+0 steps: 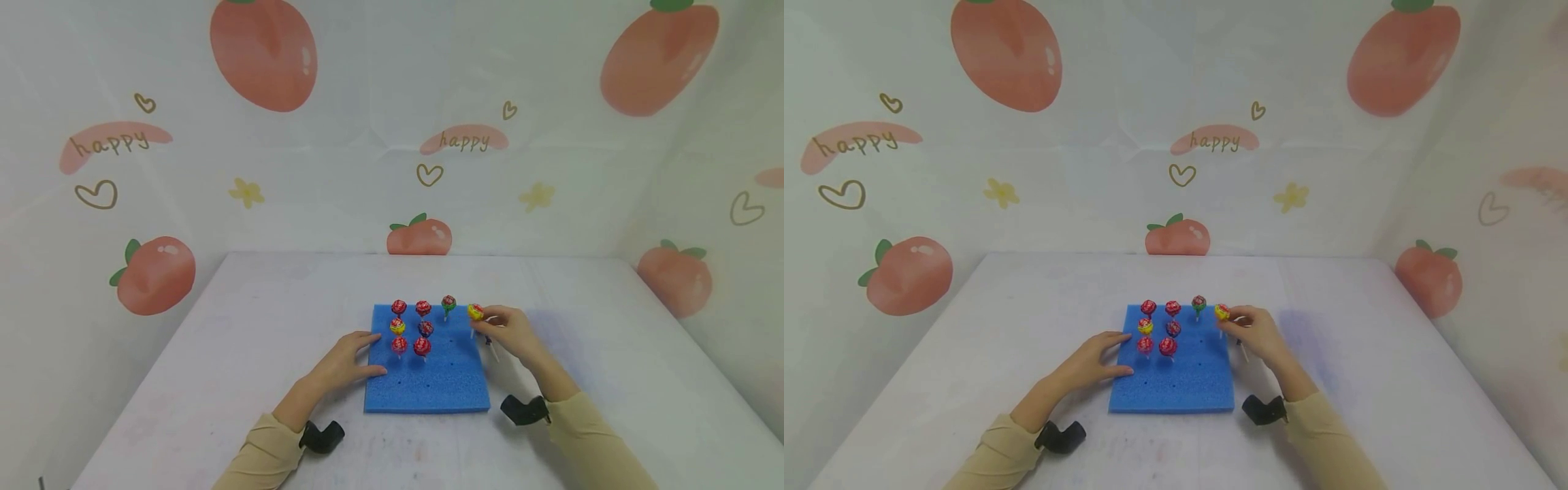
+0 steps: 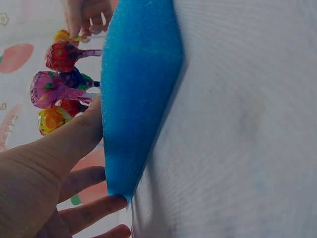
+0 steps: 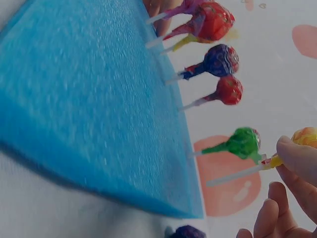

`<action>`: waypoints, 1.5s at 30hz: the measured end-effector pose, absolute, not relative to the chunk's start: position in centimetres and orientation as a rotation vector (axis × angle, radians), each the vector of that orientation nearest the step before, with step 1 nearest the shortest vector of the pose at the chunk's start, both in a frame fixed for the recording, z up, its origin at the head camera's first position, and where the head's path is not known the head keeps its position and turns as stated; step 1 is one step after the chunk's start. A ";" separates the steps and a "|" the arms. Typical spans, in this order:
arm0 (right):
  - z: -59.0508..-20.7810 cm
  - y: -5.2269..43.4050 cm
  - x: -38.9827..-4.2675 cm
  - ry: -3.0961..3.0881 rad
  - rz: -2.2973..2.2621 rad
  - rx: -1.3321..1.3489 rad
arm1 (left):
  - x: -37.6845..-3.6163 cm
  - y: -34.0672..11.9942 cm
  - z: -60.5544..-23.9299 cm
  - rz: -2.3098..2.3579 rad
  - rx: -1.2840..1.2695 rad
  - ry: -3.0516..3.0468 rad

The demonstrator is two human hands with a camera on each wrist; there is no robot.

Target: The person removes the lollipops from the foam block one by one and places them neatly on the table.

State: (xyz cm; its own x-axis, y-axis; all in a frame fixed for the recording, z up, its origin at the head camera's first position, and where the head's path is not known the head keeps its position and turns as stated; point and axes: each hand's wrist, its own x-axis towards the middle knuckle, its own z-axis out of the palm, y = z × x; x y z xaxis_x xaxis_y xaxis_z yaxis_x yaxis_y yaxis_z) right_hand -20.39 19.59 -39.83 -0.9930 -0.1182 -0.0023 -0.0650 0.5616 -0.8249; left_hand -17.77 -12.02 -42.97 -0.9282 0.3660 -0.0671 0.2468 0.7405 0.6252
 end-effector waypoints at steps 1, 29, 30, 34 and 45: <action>-39.8 19.8 -20.4 2.729 -1.429 -0.154 | -17.8 -12.0 -43.0 0.950 0.492 2.756; -39.7 23.3 -20.0 2.762 -1.276 0.110 | -17.6 -12.0 -42.8 0.948 0.475 2.750; -39.7 23.4 -20.0 2.761 -1.273 0.114 | -17.6 -12.0 -42.8 0.947 0.473 2.750; -39.9 23.7 -20.1 2.754 -1.275 0.131 | -17.6 -12.0 -42.9 0.942 0.467 2.754; -40.8 24.4 -20.5 2.755 -1.282 0.148 | -17.6 -12.0 -42.9 0.945 0.460 2.752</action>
State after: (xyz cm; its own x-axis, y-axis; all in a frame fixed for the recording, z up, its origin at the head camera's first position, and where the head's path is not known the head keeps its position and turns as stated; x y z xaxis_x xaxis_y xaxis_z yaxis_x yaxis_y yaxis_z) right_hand -20.50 24.44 -40.81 -0.9904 0.0464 -0.1305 0.1297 0.6413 -0.7563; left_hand -17.64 -11.97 -42.94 -0.9326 0.3515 -0.0820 0.2269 0.7476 0.6242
